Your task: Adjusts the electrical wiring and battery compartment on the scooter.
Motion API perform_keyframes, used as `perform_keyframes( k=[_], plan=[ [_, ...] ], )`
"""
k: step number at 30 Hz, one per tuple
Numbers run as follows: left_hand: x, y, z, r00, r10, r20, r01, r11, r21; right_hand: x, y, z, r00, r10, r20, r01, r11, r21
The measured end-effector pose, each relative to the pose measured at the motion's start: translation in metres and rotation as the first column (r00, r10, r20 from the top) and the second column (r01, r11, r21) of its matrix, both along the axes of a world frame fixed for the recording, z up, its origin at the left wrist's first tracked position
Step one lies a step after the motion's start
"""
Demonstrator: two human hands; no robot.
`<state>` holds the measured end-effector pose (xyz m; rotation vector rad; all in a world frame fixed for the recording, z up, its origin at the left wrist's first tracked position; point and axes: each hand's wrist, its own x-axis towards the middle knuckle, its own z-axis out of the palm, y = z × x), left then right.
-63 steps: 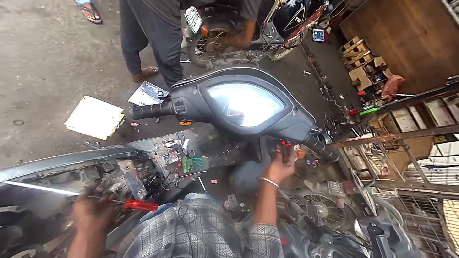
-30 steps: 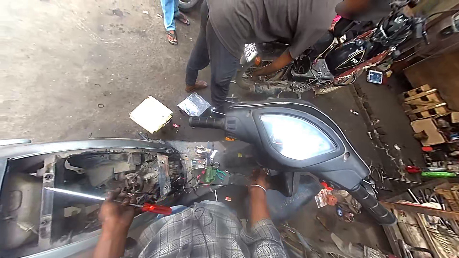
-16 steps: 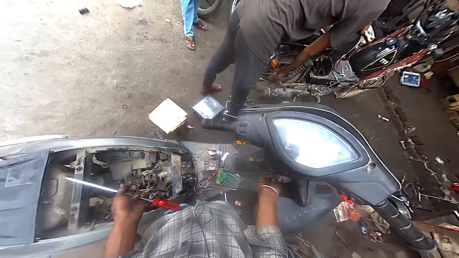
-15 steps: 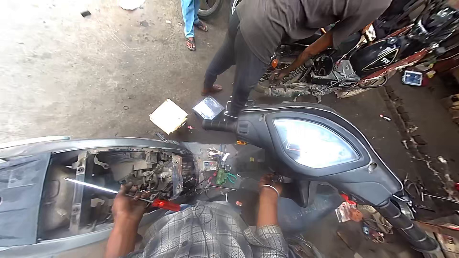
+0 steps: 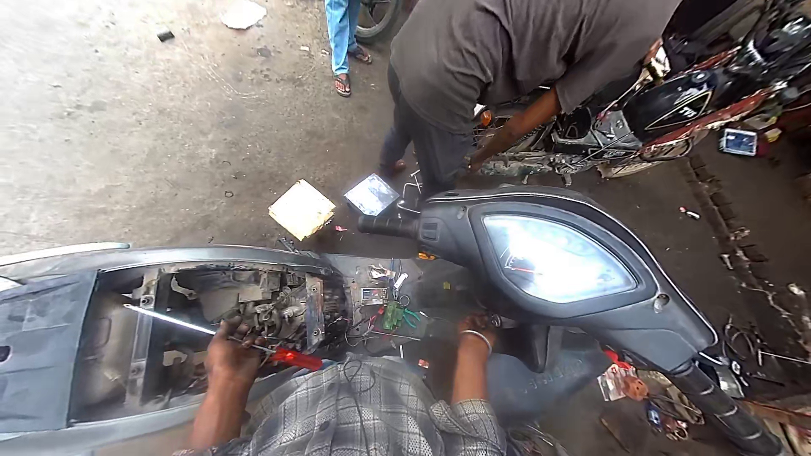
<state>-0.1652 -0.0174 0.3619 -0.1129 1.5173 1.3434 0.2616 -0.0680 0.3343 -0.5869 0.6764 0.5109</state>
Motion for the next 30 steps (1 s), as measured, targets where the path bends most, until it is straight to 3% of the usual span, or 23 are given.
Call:
perform_keyframes(
  k=[7,14,21,23,25,27,29,30],
  plan=[
    [0.01,-0.001,-0.004,0.999,-0.044,0.007,0.044,0.999,0.002,-0.01,-0.003,0.012,0.989,0.126,0.077,-0.115,0.984,-0.139],
    [0.009,-0.011,-0.013,0.999,0.014,0.051,-0.015,1.0,0.007,-0.011,-0.003,0.0,0.928,0.313,0.203,-0.243,0.92,-0.306],
    [0.016,-0.031,-0.034,0.984,0.095,0.151,-0.087,0.994,-0.06,-0.006,-0.012,-0.02,0.84,0.499,0.212,-0.301,0.754,-0.584],
    [0.021,-0.034,-0.045,0.978,0.104,0.183,-0.089,0.992,-0.087,-0.014,-0.022,-0.019,0.779,0.611,0.14,-0.392,0.649,-0.652],
    [0.031,-0.039,-0.063,0.974,0.099,0.204,-0.076,0.99,-0.115,-0.029,-0.035,-0.022,0.576,0.816,0.041,-0.526,0.409,-0.745],
    [0.047,-0.04,-0.078,0.972,0.075,0.222,-0.043,0.988,-0.145,-0.053,-0.048,-0.022,0.166,0.981,-0.096,-0.575,0.018,-0.818],
    [0.07,-0.04,-0.089,0.966,0.044,0.254,0.004,0.983,-0.184,-0.077,-0.06,-0.027,-0.28,0.931,-0.236,-0.483,-0.349,-0.803],
    [0.082,-0.039,-0.093,0.959,0.017,0.284,0.041,0.979,-0.197,-0.088,-0.063,-0.031,-0.463,0.841,-0.281,-0.411,-0.485,-0.772]
  ],
)
